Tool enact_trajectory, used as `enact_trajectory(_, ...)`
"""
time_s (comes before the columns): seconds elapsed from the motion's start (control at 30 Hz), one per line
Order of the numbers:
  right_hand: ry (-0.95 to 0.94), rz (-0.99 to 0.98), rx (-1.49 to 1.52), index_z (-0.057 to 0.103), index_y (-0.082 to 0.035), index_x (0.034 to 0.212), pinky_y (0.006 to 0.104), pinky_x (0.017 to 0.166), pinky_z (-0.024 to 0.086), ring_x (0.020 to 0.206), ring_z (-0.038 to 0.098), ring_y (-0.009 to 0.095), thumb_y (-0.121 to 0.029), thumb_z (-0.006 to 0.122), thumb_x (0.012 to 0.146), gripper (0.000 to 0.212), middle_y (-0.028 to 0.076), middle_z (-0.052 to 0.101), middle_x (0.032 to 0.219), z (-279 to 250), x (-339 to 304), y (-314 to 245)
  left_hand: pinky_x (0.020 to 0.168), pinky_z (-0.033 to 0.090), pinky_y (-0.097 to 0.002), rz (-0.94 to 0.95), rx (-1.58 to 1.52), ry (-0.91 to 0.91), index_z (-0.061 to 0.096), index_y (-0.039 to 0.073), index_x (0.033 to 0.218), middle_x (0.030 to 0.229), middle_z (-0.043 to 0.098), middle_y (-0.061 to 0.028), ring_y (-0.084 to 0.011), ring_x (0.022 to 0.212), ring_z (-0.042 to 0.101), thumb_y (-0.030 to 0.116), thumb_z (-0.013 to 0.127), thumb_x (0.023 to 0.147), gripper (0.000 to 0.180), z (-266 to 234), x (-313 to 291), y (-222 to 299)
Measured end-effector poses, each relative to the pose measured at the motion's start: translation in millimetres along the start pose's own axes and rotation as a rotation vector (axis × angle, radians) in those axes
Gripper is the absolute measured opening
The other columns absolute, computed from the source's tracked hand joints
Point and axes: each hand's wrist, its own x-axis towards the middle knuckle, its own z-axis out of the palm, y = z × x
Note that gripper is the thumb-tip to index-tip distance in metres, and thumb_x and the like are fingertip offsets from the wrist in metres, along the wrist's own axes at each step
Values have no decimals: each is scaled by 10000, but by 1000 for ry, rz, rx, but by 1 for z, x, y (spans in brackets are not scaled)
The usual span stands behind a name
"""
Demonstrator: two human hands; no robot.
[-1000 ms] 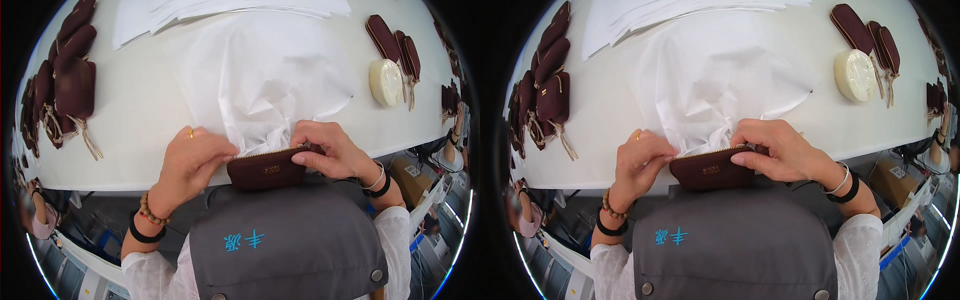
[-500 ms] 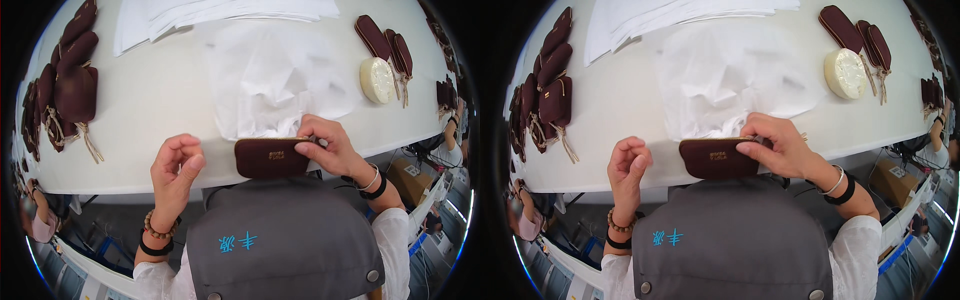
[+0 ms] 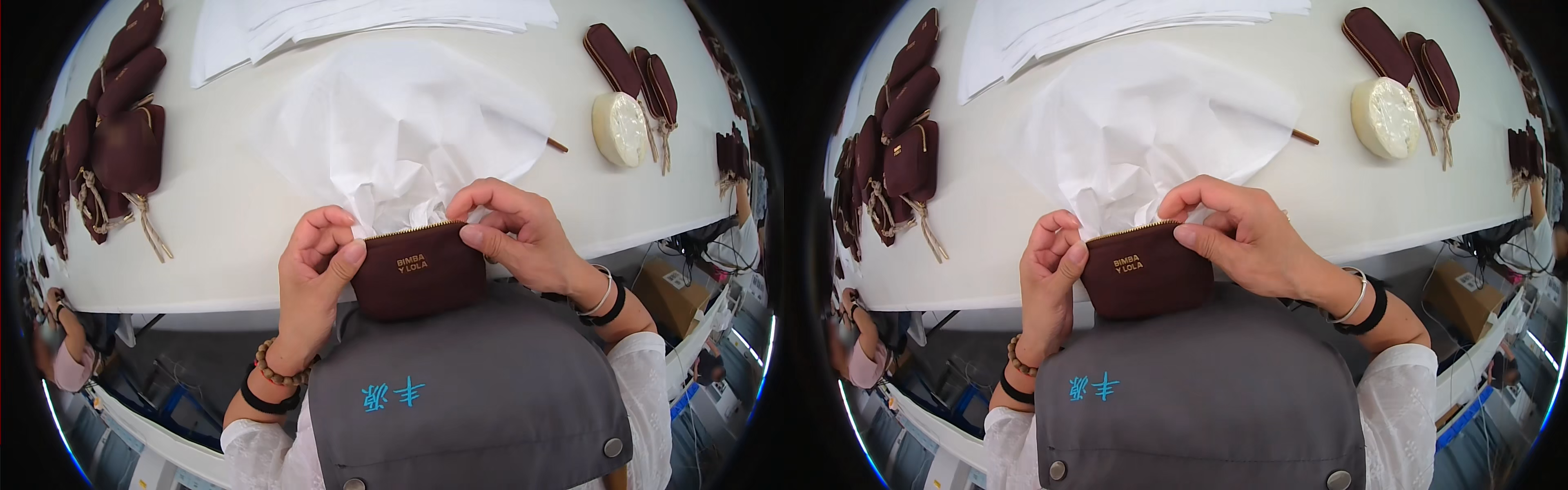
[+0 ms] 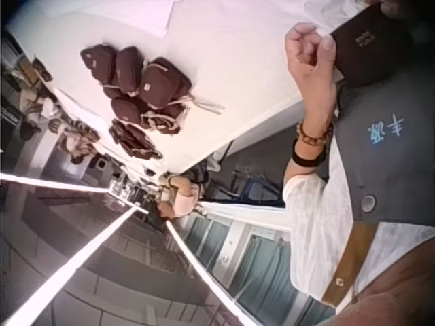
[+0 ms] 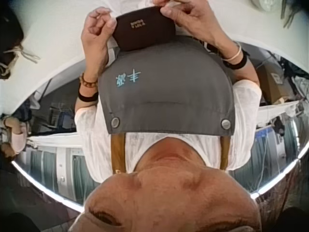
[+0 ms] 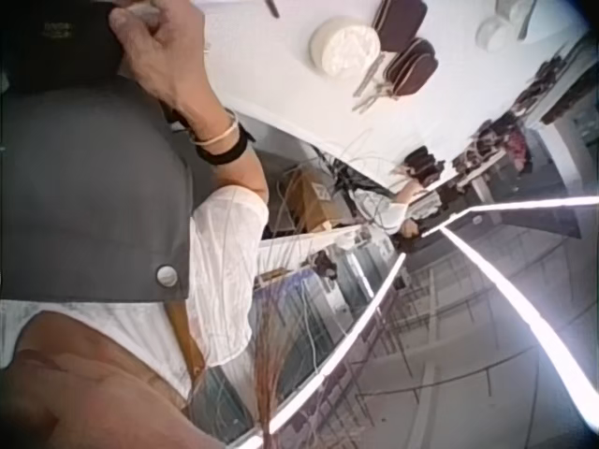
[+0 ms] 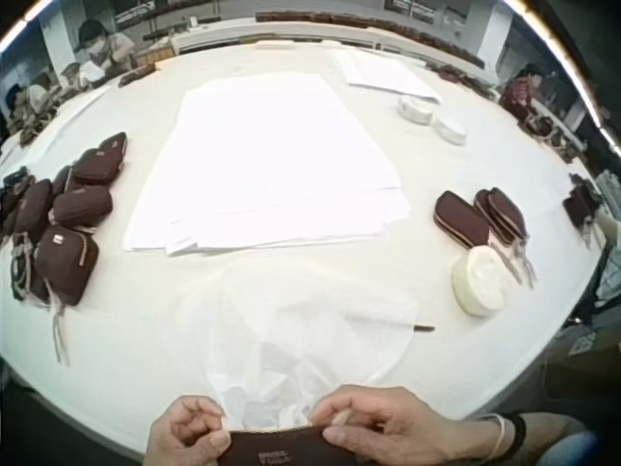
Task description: The person stuffs white tissue paper into small maroon pouches to maintain their shape. They open the zipper, insert the paper, and then close the pouch. The person also uses a white polishing block to rub the exterior of the pouches and a thin wooden stick to adjust the zipper area.
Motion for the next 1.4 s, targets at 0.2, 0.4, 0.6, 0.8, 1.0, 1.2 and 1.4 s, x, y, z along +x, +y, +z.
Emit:
enact_trajectory(0.2, -183, -96, 369, 493, -66, 1037, 203, 555, 388, 687, 464, 25, -57, 549, 941, 112, 7, 564, 929, -1, 10, 32, 720, 391, -190, -22, -198, 4, 431, 87, 1151, 832, 589, 42, -44, 749, 506, 134, 676, 896, 356, -5, 6, 2)
enact_trajectory(0.4, -50, -357, -704, 563, -104, 1044, 278, 634, 477, 764, 581, 154, 36, 582, 818, 266, 51, 578, 1074, -21, 6, -2, 853, 409, -310, 560, 1074, 30, 519, 54, 1202, 1087, 607, -83, -191, 987, 544, 214, 747, 810, 481, -30, 10, 13)
enact_trajectory(0.6, 120, -784, -1381, 592, -81, 976, 334, 633, 480, 814, 558, 240, 22, 619, 718, 279, 51, 579, 1105, -34, 28, 0, 1040, 298, -439, 654, 1237, -57, 535, 54, 1205, 1226, 555, -135, -296, 1165, 497, 323, 772, 757, 574, 1, 26, 23)
enact_trajectory(0.8, 53, -612, -1074, 573, -48, 928, 325, 679, 475, 796, 557, 256, -16, 684, 684, 270, 73, 611, 952, -21, 23, -11, 1013, 297, -473, 606, 1114, -267, 533, 58, 1152, 1085, 581, -116, -282, 1041, 532, 322, 793, 731, 561, -2, 22, 7)
enact_trajectory(1.0, -5, -599, -793, 528, -70, 985, 373, 802, 430, 759, 550, 259, -82, 714, 765, 288, 72, 579, 894, 6, 14, -7, 825, 315, -412, 620, 1022, -196, 567, 56, 982, 881, 580, -51, -231, 810, 517, 346, 810, 706, 468, 9, 17, 0)
enact_trajectory(1.2, -285, -471, -700, 539, -95, 979, 392, 884, 337, 672, 495, 217, -159, 705, 810, 246, 14, 518, 766, 5, 11, 1, 699, 263, -336, 540, 1084, -477, 623, 97, 776, 640, 480, -3, -202, 606, 417, 436, 786, 709, 382, -3, 16, 7)
enact_trajectory(1.4, -230, -497, -796, 603, -116, 974, 374, 866, 333, 744, 504, 207, -232, 689, 842, 195, 23, 523, 759, 0, 12, 7, 760, 297, -334, 573, 983, -290, 663, 101, 817, 696, 509, 6, -182, 695, 435, 409, 767, 739, 334, -11, 10, 3)
